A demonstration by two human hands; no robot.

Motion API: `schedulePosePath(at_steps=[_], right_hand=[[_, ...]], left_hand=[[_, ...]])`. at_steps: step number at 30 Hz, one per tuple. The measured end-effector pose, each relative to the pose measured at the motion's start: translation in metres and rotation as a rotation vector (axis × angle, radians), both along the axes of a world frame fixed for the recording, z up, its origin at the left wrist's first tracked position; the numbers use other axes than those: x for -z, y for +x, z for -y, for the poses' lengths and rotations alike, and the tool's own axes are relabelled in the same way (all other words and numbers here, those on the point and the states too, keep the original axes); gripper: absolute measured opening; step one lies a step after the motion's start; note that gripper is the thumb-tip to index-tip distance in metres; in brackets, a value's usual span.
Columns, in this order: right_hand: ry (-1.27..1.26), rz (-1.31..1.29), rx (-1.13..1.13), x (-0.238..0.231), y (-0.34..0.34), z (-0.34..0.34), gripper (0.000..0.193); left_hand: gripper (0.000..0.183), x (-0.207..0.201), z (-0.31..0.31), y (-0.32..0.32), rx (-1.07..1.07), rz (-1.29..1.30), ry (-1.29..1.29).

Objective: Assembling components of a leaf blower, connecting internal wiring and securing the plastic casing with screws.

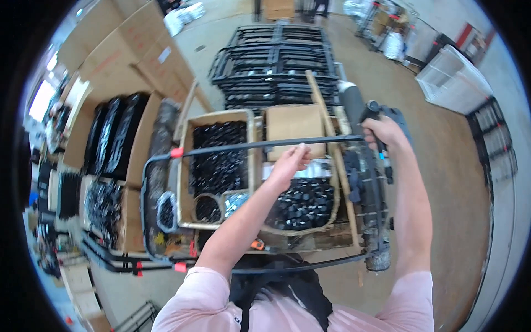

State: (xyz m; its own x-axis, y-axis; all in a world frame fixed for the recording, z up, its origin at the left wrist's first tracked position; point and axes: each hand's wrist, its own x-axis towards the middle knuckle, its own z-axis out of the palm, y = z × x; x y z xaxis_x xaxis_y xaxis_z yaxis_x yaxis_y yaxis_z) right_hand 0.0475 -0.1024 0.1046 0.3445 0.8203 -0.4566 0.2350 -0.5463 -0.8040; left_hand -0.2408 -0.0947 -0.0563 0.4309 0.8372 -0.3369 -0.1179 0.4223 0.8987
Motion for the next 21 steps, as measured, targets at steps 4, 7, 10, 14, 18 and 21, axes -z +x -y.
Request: schedulePosePath(at_steps=[4,7,10,14,18,21], right_hand=[[-0.131,0.343,-0.267,-0.035,-0.140,0.027,0.050],[0.116,0.629,-0.711,0.031,-0.226,0.049,0.072],[0.230,0.768,-1.040,0.066,-0.350,0.085,0.066],[0.291,0.778,-1.149,0.134,-0.465,0.095,0.071],[0.405,0.667,-1.105,0.170,-0.552,0.081,0.075],[0.457,0.627,-1.074,0.175,-0.594,0.063,0.077]], left_hand=[[0.058,-0.004,0.010,-0.085,0.011,0.091,-0.088],[0.076,-0.007,0.021,-0.159,0.077,0.120,-0.238],[0.078,-0.006,0.041,-0.234,-0.113,0.250,-0.420],[0.058,0.050,0.074,-0.346,-0.256,-0.265,-0.181],[0.070,0.058,0.069,-0.431,-0.421,-0.658,-0.012],[0.068,0.059,0.050,-0.469,-0.460,-0.857,0.070]])
